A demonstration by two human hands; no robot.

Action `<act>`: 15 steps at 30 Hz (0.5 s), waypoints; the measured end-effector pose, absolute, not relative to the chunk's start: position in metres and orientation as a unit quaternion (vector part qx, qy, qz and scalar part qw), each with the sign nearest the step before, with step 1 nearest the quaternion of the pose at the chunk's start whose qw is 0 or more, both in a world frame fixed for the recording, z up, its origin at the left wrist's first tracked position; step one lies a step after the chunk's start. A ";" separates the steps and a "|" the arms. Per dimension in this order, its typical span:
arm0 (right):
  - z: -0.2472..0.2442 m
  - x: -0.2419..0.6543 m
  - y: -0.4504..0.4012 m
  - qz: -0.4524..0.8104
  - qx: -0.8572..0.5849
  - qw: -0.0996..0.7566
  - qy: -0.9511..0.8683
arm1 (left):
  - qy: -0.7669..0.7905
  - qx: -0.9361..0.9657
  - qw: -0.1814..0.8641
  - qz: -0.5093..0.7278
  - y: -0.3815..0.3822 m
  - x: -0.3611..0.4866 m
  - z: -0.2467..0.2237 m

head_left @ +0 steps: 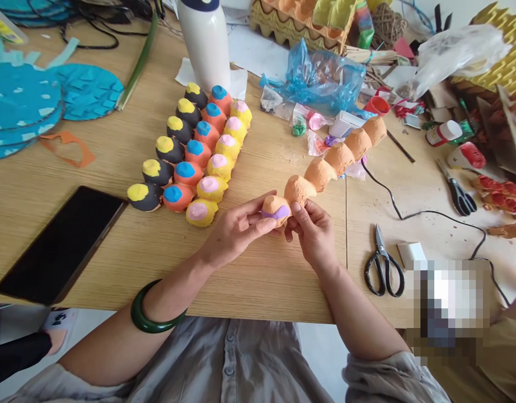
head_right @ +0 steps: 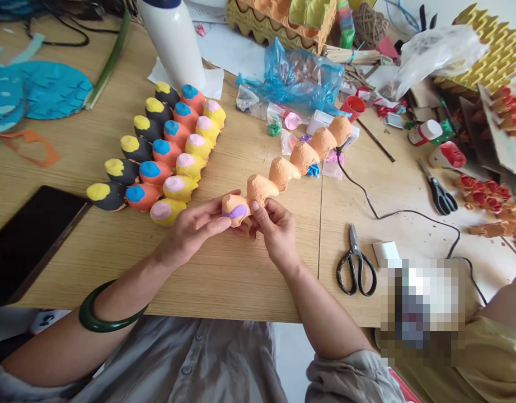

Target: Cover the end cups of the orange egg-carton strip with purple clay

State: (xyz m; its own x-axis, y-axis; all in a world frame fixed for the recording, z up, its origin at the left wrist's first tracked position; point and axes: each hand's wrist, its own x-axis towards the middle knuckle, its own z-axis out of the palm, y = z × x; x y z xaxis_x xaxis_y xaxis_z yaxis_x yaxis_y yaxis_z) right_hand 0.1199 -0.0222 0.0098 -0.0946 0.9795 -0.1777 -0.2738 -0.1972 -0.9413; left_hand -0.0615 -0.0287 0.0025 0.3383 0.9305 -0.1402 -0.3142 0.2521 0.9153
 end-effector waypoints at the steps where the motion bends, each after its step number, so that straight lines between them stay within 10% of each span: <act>1: 0.011 0.121 -0.021 0.637 -0.445 0.500 -0.382 | 0.369 0.419 0.699 0.447 -0.029 -0.061 0.003; 15: 0.009 0.121 -0.025 0.629 -0.428 0.495 -0.419 | 0.387 0.350 0.715 0.465 -0.026 -0.061 0.003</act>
